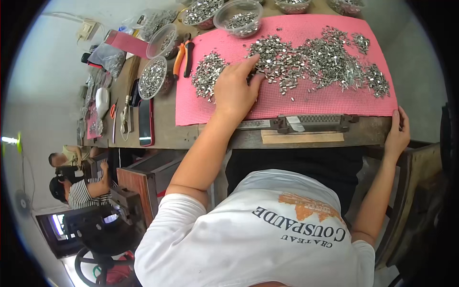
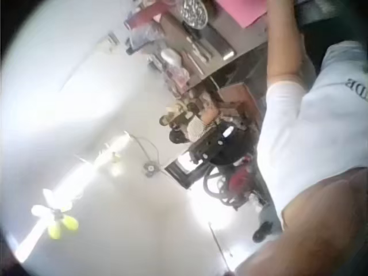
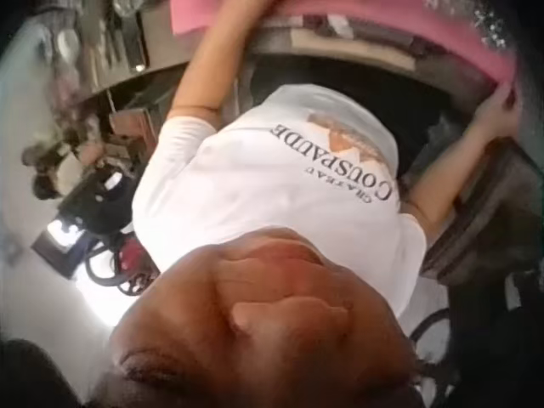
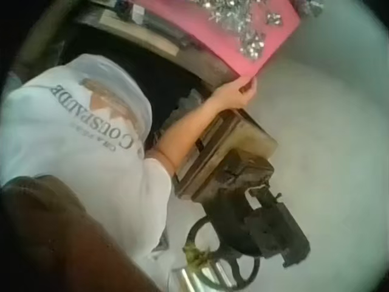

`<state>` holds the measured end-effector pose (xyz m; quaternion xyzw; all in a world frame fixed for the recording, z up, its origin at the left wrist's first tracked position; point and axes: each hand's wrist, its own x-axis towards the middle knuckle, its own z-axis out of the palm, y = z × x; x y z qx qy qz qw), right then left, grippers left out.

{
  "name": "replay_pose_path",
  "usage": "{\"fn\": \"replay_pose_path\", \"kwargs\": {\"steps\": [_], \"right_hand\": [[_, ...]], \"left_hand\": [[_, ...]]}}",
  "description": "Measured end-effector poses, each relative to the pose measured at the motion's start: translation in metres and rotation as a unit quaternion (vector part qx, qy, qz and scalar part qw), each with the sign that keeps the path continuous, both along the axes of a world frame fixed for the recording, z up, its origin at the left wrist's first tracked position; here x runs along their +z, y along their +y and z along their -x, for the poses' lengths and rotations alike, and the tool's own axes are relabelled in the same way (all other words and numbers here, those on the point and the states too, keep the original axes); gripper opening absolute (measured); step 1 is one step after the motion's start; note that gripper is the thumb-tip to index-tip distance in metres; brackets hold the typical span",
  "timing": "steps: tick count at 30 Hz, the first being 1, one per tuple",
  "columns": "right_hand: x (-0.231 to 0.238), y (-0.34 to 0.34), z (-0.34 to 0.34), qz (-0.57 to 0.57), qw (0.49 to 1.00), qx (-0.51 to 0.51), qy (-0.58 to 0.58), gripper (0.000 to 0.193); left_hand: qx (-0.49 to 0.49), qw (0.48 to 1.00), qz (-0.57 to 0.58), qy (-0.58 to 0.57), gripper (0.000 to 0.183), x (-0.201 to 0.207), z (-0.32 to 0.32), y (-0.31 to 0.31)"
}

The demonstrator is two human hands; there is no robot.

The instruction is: The person picks metal components from a mat, aligns and inserts them into a metal jig by hand, and presses the assembled jig into a manual machine press.

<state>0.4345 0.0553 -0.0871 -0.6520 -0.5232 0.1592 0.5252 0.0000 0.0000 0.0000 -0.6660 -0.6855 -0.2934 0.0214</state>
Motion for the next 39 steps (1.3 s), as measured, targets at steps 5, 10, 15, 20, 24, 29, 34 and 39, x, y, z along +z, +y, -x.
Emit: {"fn": "replay_pose_path", "kwargs": {"steps": [5, 10, 15, 20, 24, 29, 34, 39], "right_hand": [[0.0, -0.001, -0.019, -0.002, 1.0, -0.019, -0.002, 0.03], [0.055, -0.036, 0.047, -0.091, 0.979, 0.123, 0.136, 0.026], [0.126, -0.055, 0.069, -0.17, 0.822, 0.466, 0.28, 0.028], [0.143, -0.125, 0.032, -0.076, 0.795, 0.485, 0.357, 0.025], [0.148, -0.118, 0.091, -0.009, 0.749, 0.509, 0.424, 0.023], [0.155, -0.143, 0.081, 0.066, 0.69, 0.519, 0.501, 0.02], [0.17, -0.135, 0.109, 0.138, 0.625, 0.519, 0.567, 0.018], [0.188, -0.138, 0.111, 0.207, 0.551, 0.512, 0.625, 0.016]], "left_hand": [[0.014, 0.999, -0.039, 0.02, 0.041, -0.011, -0.014, 0.011], [0.021, 0.996, -0.044, -0.077, 0.043, -0.019, 0.003, 0.008], [-0.074, 0.981, -0.151, -0.093, 0.032, -0.014, -0.029, 0.006], [-0.153, 0.954, -0.239, -0.097, 0.033, -0.011, -0.058, -0.002], [-0.168, 0.952, -0.251, -0.056, 0.038, -0.015, -0.072, -0.015], [-0.208, 0.94, -0.269, -0.027, 0.04, -0.024, -0.083, -0.03], [-0.203, 0.933, -0.295, -0.039, 0.038, -0.019, -0.084, -0.026], [-0.224, 0.937, -0.261, -0.06, 0.037, -0.016, -0.084, -0.03]]}}
